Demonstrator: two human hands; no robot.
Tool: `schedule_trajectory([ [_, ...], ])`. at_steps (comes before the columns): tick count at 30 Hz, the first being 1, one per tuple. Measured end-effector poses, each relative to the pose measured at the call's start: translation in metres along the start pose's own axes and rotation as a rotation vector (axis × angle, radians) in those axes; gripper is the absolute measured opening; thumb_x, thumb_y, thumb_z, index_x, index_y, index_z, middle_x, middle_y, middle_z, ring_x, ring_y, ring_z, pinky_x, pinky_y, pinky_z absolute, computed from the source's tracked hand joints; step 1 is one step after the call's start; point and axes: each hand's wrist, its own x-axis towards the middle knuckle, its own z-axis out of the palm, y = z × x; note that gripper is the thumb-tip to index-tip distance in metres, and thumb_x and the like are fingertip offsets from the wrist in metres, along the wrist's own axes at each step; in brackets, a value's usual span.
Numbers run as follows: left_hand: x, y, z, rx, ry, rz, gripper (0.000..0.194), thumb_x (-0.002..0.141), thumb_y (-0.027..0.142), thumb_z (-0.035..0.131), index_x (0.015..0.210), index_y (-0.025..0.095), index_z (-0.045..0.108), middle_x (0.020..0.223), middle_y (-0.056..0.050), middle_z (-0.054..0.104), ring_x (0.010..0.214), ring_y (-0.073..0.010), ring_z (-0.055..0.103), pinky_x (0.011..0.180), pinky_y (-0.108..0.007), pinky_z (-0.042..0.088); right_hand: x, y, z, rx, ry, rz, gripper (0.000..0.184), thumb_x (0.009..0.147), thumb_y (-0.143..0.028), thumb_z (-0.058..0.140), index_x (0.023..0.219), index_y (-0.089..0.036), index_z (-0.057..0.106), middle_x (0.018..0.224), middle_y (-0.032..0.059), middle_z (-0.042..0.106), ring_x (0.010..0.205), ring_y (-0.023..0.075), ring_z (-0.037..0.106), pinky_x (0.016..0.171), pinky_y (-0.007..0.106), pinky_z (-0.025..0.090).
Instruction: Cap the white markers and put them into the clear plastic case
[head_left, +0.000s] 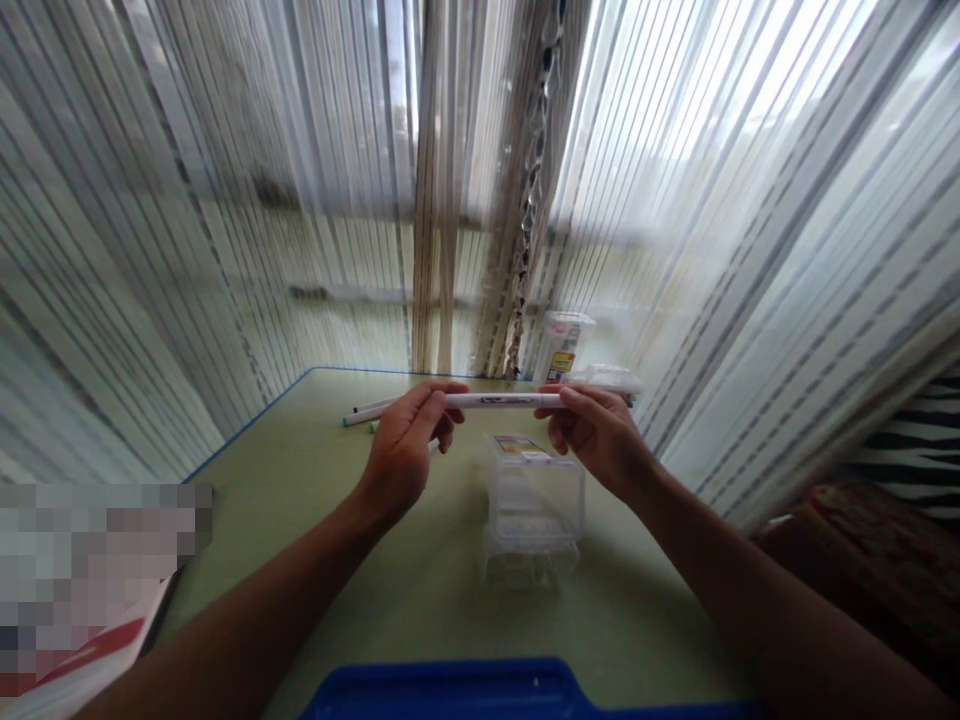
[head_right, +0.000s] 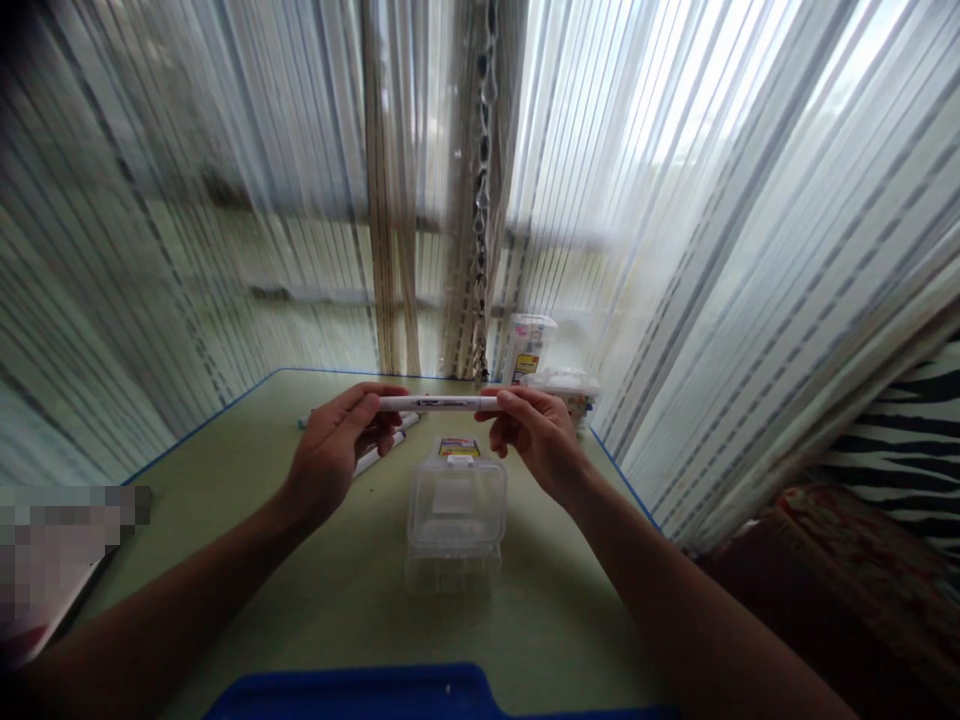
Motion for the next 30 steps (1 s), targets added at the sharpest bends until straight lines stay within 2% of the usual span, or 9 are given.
schedule_trajectory([
  [6,0.0013,0.0008,-0.0001,0.067,-0.010,0.014,0.026,0.091,0.032,0.053,0.099,0.011,0.068,0.071,-0.001,0.060,0.053,-0.0090,0.050,0.051,-0.023,0.041,0.0004,0.0005,-0.0001,-0.007,-0.006,-0.010,0.026,0.079,-0.037,0.076,0.090,-0.014,0.076,0.071,0.0065,0.074,0.044,0.0098,0.058,0.039,0.021,0.045],
  [11,0.0002,0.0001,0.0004,0.143,-0.019,0.000,0.026,0.090,0.035,0.059,0.099,0.012,0.067,0.068,0.000,0.059,0.050,-0.0076,0.047,0.046,-0.021,0.035,-0.0013,0.0011,0.0002,-0.014,-0.010,-0.019,0.023,0.076,-0.035,0.079,0.088,-0.015,0.077,0.070,0.0054,0.073,0.045,0.0094,0.058,0.040,0.020,0.044],
  [16,-0.0020,-0.0007,0.0002,0.215,-0.039,-0.009,0.031,0.088,0.041,0.064,0.100,0.013,0.067,0.058,0.003,0.052,0.050,-0.0087,0.043,0.045,-0.020,0.030,-0.0017,0.0024,-0.0003,-0.026,-0.010,-0.014,0.021,0.073,-0.031,0.083,0.088,-0.017,0.078,0.069,0.0046,0.073,0.045,0.0089,0.058,0.041,0.020,0.044],
  [24,-0.0029,0.0040,0.0019,0.239,-0.049,0.011,0.030,0.085,0.040,0.068,0.096,0.012,0.069,0.062,0.002,0.056,0.051,-0.0083,0.044,0.045,-0.020,0.033,-0.0015,0.0034,0.0016,-0.064,0.005,-0.028,0.026,0.063,-0.027,0.089,0.085,-0.017,0.078,0.057,-0.0008,0.066,0.043,0.0081,0.053,0.041,0.022,0.043],
  [30,-0.0039,0.0044,0.0031,0.202,-0.065,0.002,0.029,0.082,0.037,0.072,0.095,0.012,0.069,0.070,0.000,0.062,0.055,-0.0084,0.050,0.049,-0.019,0.039,-0.0020,0.0043,0.0012,-0.120,0.009,-0.034,0.027,0.063,-0.027,0.090,0.084,-0.016,0.078,0.055,-0.0022,0.063,0.042,0.0082,0.052,0.041,0.022,0.042],
])
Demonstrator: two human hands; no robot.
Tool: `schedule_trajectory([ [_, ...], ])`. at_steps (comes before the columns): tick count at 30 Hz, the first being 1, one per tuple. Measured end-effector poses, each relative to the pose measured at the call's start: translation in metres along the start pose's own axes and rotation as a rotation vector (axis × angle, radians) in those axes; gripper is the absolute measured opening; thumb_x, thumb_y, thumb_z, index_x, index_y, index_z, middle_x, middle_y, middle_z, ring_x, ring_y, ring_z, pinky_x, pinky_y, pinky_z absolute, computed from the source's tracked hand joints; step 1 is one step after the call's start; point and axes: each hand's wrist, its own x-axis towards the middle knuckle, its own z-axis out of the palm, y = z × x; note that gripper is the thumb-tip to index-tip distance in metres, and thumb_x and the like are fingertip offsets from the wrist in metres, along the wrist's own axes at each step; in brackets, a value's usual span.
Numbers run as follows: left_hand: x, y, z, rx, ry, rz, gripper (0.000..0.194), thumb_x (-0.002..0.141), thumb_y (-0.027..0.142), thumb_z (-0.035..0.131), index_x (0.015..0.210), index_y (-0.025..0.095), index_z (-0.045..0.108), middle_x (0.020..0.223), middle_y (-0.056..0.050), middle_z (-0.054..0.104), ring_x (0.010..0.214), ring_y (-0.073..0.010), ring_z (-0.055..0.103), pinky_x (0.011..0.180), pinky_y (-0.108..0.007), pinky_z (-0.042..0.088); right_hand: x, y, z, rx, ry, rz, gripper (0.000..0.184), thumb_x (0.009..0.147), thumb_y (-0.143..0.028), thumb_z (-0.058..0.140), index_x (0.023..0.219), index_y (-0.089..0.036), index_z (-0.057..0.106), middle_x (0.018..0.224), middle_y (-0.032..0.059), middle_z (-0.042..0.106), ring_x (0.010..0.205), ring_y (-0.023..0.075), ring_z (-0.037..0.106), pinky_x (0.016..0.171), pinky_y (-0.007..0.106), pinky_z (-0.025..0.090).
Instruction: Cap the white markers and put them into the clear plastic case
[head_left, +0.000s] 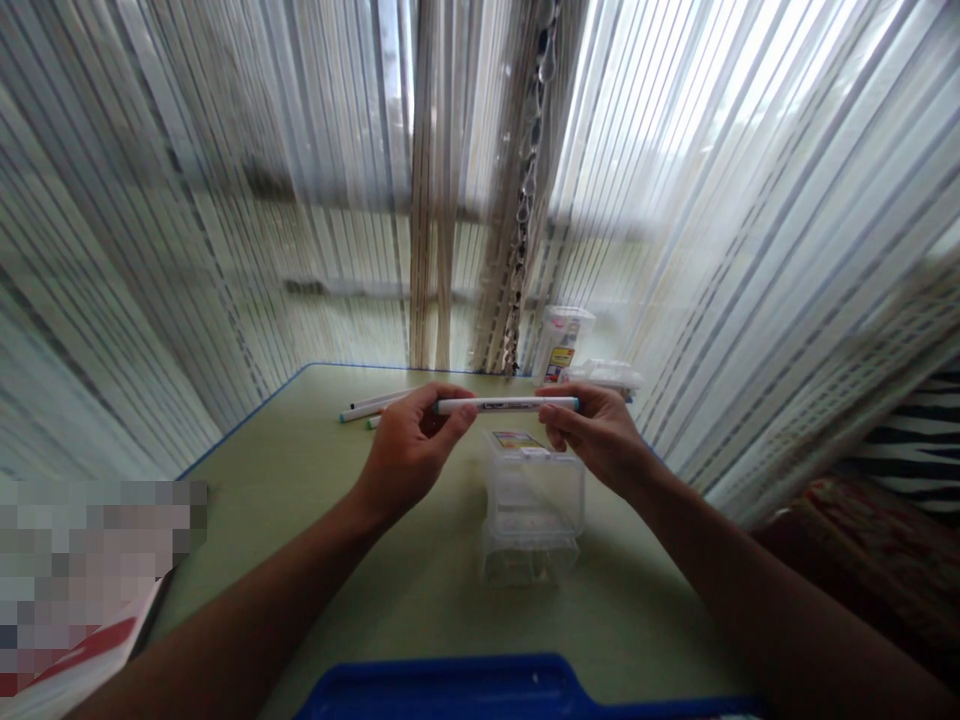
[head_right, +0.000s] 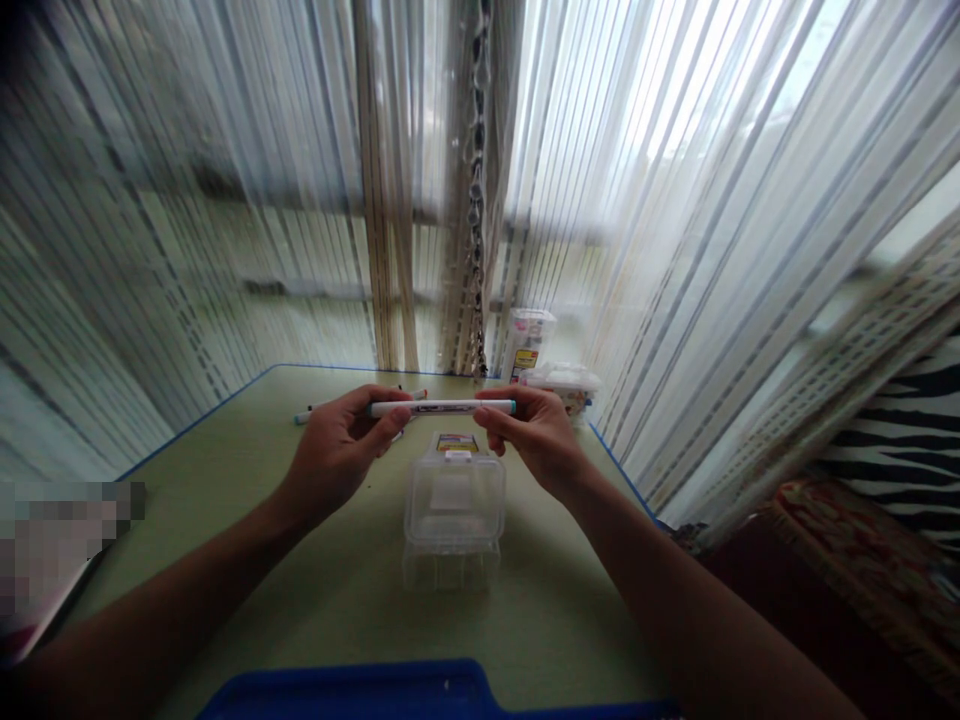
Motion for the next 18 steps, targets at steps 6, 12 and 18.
schedule_trajectory([
  [6,-0.0003,0.0019,0.0012,0.002,-0.006,0.002,0.028,0.081,0.036,0.074,0.095,0.013,0.069,0.077,-0.003,0.066,0.063,-0.0111,0.057,0.055,-0.020,0.044,-0.0002,-0.0006,0.0006,-0.005,-0.018,-0.006,0.022,0.066,-0.028,0.088,0.082,-0.016,0.077,0.060,-0.0008,0.066,0.043,0.0078,0.054,0.041,0.022,0.044],
  [12,-0.0006,0.0002,0.0009,0.043,-0.017,0.012,0.027,0.086,0.036,0.067,0.098,0.013,0.069,0.066,0.001,0.059,0.051,-0.0086,0.047,0.046,-0.020,0.036,0.0000,-0.0012,0.0003,-0.011,-0.020,0.008,0.023,0.068,-0.031,0.086,0.082,-0.016,0.076,0.065,0.0022,0.071,0.043,0.0083,0.054,0.041,0.023,0.045],
  [18,-0.0007,0.0006,0.0010,0.021,-0.036,-0.012,0.022,0.088,0.033,0.062,0.097,0.013,0.066,0.070,-0.001,0.063,0.050,-0.0084,0.048,0.045,-0.020,0.037,-0.0004,-0.0012,-0.0006,0.001,-0.033,0.015,0.021,0.071,-0.031,0.084,0.083,-0.016,0.076,0.067,0.0038,0.072,0.044,0.0083,0.054,0.042,0.022,0.043],
])
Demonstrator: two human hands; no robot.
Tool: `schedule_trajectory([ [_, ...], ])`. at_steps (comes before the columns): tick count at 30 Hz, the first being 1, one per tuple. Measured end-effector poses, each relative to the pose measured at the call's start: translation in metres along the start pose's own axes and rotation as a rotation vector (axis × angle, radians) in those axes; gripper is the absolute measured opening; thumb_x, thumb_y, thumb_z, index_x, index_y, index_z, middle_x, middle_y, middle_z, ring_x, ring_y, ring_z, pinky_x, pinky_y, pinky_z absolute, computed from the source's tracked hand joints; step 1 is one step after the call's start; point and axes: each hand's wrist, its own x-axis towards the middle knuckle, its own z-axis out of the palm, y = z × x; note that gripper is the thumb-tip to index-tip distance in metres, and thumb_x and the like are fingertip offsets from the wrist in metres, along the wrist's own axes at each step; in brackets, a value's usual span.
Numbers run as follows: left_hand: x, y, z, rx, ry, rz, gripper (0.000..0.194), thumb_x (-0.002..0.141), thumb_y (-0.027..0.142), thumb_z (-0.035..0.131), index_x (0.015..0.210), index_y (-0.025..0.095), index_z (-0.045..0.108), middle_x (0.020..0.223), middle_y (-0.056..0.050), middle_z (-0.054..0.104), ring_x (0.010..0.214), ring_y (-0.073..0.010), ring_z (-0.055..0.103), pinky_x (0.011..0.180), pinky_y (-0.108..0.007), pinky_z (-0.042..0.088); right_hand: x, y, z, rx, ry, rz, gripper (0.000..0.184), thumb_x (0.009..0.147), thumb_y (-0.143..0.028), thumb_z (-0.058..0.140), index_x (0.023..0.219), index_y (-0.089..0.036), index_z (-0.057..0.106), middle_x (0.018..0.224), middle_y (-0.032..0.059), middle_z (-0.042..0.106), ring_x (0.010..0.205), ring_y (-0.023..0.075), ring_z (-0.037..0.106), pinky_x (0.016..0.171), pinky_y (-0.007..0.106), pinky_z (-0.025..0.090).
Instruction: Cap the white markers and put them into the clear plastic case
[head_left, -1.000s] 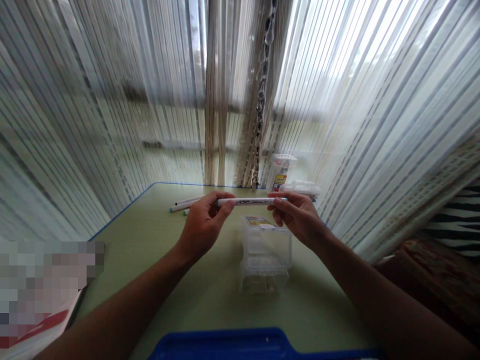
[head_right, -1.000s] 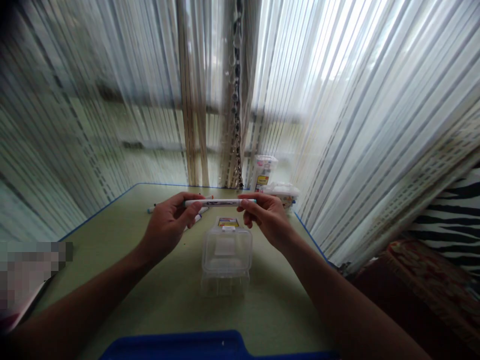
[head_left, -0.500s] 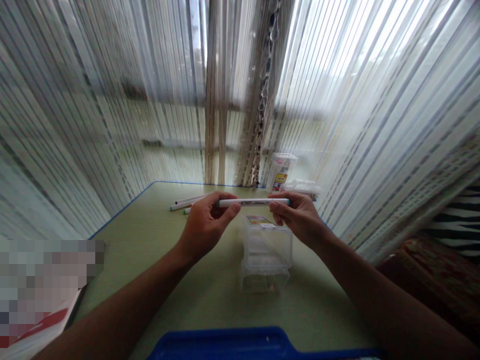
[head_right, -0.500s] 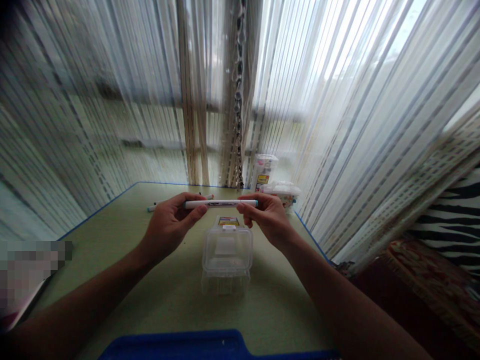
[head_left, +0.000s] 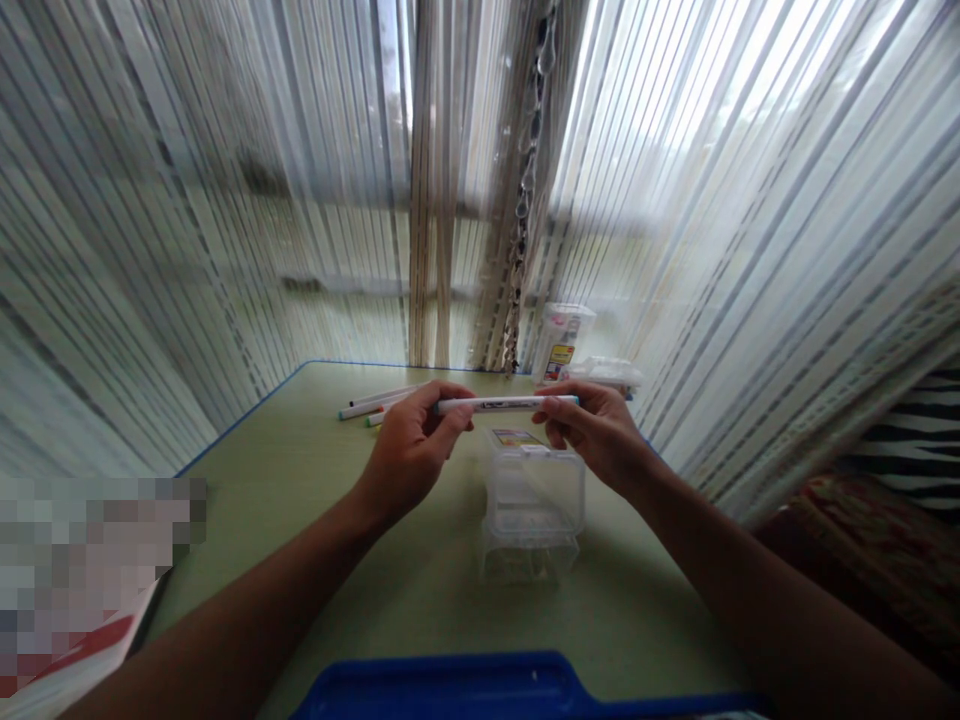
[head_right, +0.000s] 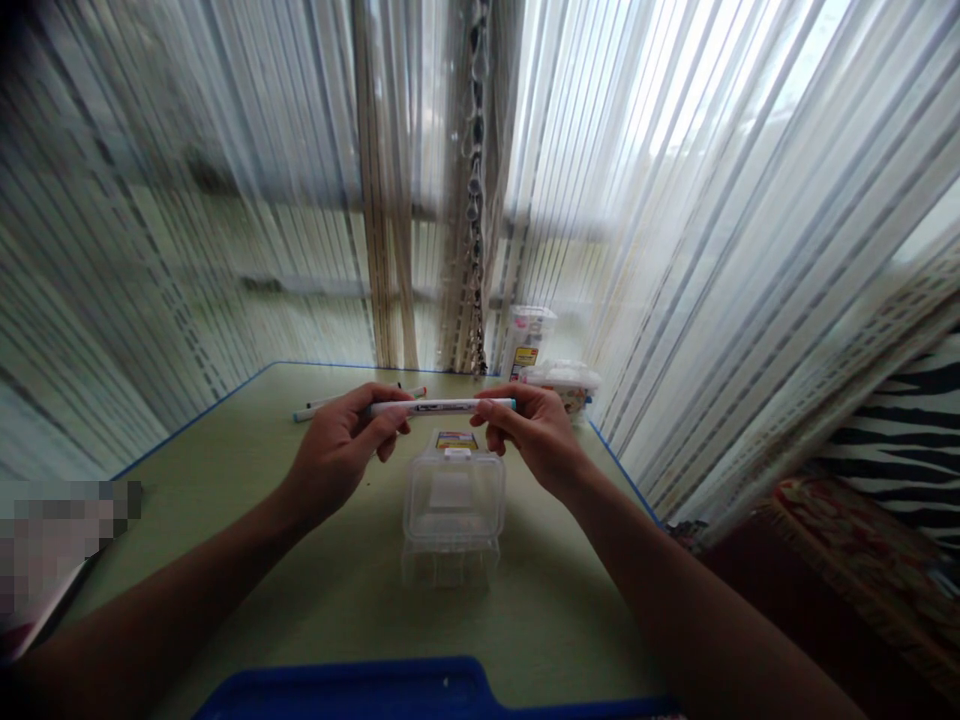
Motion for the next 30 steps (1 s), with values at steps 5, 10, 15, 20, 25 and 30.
schedule_trajectory([
  [5,0.0001,0.0015,0.0000,-0.022,-0.005,0.001,0.019,0.088,0.030,0.060,0.095,0.013,0.065,0.068,0.000,0.060,0.050,-0.0086,0.048,0.045,-0.020,0.036,-0.0004,-0.0010,0.0007,0.013,-0.001,0.004,0.018,0.072,-0.030,0.082,0.081,-0.016,0.076,0.066,0.0042,0.072,0.042,0.0078,0.052,0.040,0.022,0.040],
  [10,0.0009,-0.0015,0.0000,-0.024,-0.001,0.002,0.022,0.090,0.035,0.059,0.092,0.014,0.064,0.063,0.002,0.056,0.048,-0.0084,0.046,0.044,-0.020,0.036,-0.0002,-0.0007,0.0003,0.012,-0.004,-0.001,0.018,0.073,-0.031,0.081,0.081,-0.016,0.076,0.066,0.0040,0.073,0.042,0.0077,0.051,0.040,0.022,0.040],
  [15,0.0013,-0.0030,-0.0001,0.029,-0.001,0.010,0.027,0.091,0.041,0.060,0.087,0.015,0.063,0.055,0.005,0.048,0.045,-0.0080,0.043,0.043,-0.020,0.033,-0.0008,-0.0013,0.0004,-0.032,-0.010,-0.002,0.020,0.070,-0.030,0.085,0.082,-0.017,0.076,0.064,0.0021,0.071,0.042,0.0069,0.050,0.041,0.022,0.039],
  [20,0.0013,-0.0029,0.0007,-0.003,-0.006,0.004,0.026,0.091,0.041,0.061,0.090,0.015,0.063,0.057,0.005,0.049,0.046,-0.0076,0.043,0.042,-0.020,0.033,-0.0006,-0.0009,0.0002,-0.042,-0.005,-0.011,0.020,0.072,-0.030,0.084,0.083,-0.016,0.076,0.064,0.0014,0.070,0.042,0.0062,0.049,0.040,0.021,0.038],
  [25,0.0003,-0.0037,0.0022,-0.079,-0.011,-0.018,0.025,0.090,0.038,0.063,0.097,0.015,0.063,0.065,0.004,0.053,0.047,-0.0071,0.045,0.042,-0.020,0.033,0.0002,0.0009,-0.0012,-0.028,-0.004,-0.008,0.018,0.075,-0.030,0.082,0.085,-0.016,0.077,0.066,0.0021,0.071,0.042,0.0062,0.049,0.040,0.021,0.038],
  [30,0.0014,-0.0052,0.0026,-0.107,-0.006,-0.019,0.022,0.091,0.036,0.061,0.097,0.014,0.063,0.067,0.003,0.055,0.048,-0.0069,0.046,0.042,-0.020,0.036,0.0003,0.0002,-0.0015,0.012,-0.018,0.006,0.019,0.076,-0.030,0.080,0.088,-0.017,0.078,0.067,0.0031,0.072,0.043,0.0063,0.050,0.041,0.021,0.039],
])
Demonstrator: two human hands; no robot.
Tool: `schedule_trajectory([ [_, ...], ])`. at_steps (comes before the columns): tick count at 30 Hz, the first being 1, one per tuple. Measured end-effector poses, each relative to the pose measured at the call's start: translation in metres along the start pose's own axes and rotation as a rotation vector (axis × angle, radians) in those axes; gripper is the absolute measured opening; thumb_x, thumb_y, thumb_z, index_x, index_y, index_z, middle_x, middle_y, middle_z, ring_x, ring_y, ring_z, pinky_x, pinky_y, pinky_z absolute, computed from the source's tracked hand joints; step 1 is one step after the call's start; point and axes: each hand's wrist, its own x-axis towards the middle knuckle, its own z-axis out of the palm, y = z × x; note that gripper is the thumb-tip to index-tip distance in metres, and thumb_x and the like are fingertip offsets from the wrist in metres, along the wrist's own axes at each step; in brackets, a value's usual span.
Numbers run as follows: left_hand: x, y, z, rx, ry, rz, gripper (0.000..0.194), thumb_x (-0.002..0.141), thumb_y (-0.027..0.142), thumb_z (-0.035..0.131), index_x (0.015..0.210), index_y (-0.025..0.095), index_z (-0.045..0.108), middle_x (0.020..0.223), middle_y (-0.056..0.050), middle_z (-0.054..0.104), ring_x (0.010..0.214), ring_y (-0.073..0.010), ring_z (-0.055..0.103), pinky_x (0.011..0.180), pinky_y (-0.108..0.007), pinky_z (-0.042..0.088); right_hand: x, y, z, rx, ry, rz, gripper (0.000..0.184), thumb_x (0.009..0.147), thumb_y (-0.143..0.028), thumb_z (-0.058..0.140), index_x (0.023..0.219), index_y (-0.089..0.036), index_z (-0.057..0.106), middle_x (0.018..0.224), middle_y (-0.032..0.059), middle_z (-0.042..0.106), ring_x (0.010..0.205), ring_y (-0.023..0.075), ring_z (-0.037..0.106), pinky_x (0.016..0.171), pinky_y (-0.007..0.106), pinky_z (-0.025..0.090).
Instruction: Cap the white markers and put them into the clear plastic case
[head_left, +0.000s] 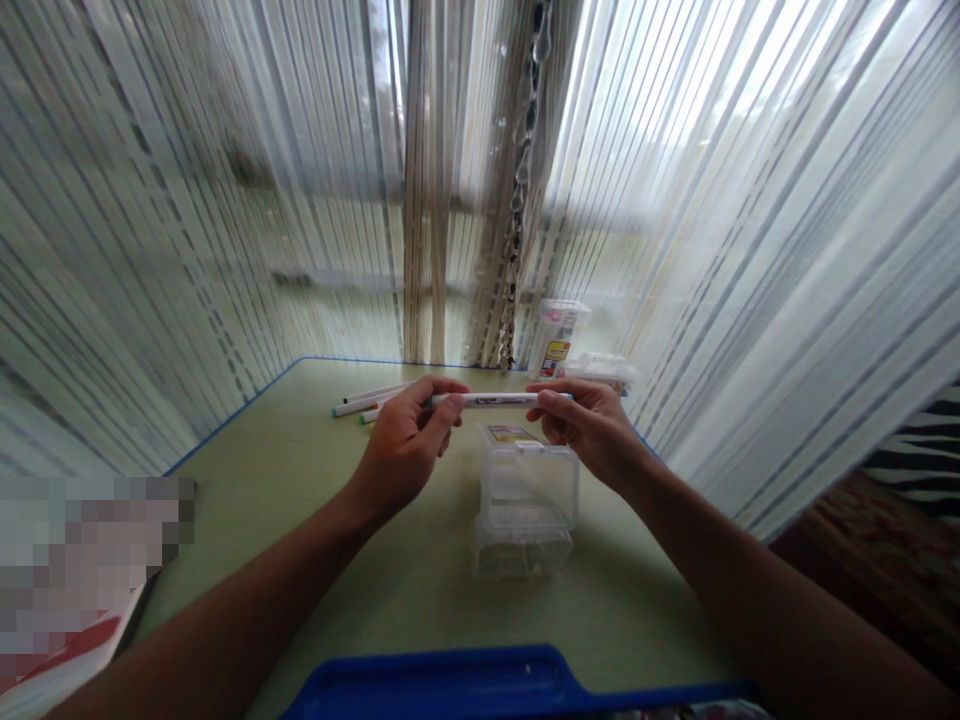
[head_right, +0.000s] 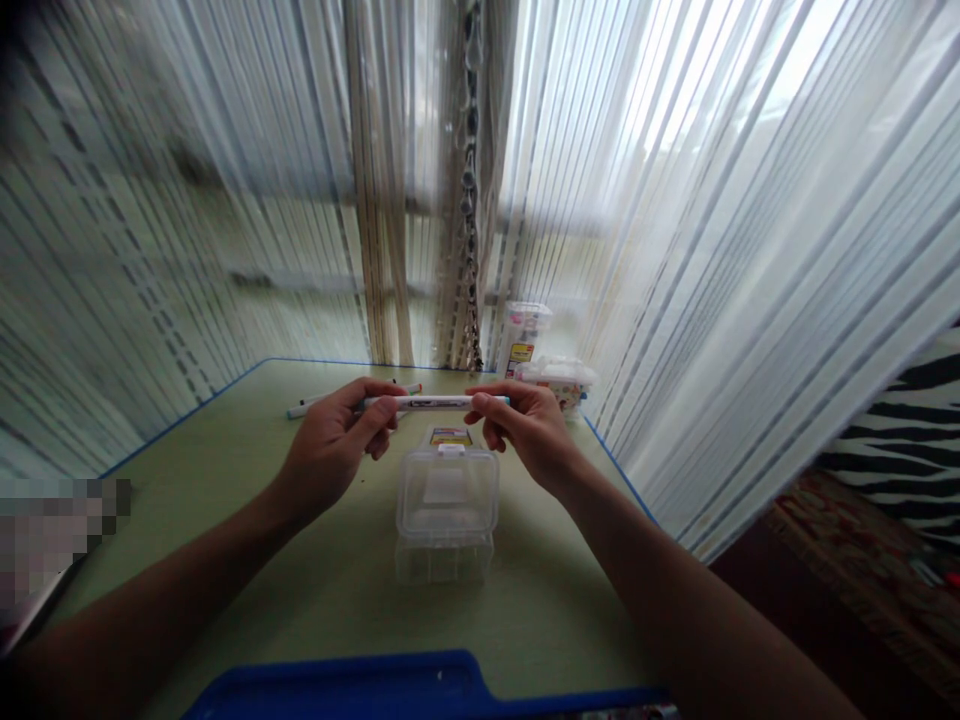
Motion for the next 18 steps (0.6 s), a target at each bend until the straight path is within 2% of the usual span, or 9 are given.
schedule_trajectory([
  [13,0.0013,0.0018,-0.0002,-0.072,0.003,-0.012,0.023,0.091,0.032,0.056,0.099,0.012,0.064,0.070,0.001,0.056,0.049,-0.0082,0.048,0.044,-0.022,0.037,0.0001,-0.0024,-0.0013,0.059,-0.035,0.007,0.018,0.080,-0.030,0.075,0.090,-0.016,0.080,0.070,0.0064,0.075,0.044,0.0068,0.054,0.041,0.020,0.039],
  [18,0.0018,0.0012,-0.0014,-0.058,0.001,0.001,0.023,0.091,0.033,0.056,0.098,0.012,0.064,0.070,0.001,0.056,0.048,-0.0078,0.048,0.044,-0.022,0.037,0.0002,-0.0023,0.0001,0.047,-0.019,-0.001,0.018,0.076,-0.028,0.079,0.089,-0.017,0.079,0.068,0.0053,0.074,0.042,0.0061,0.051,0.040,0.020,0.039],
])
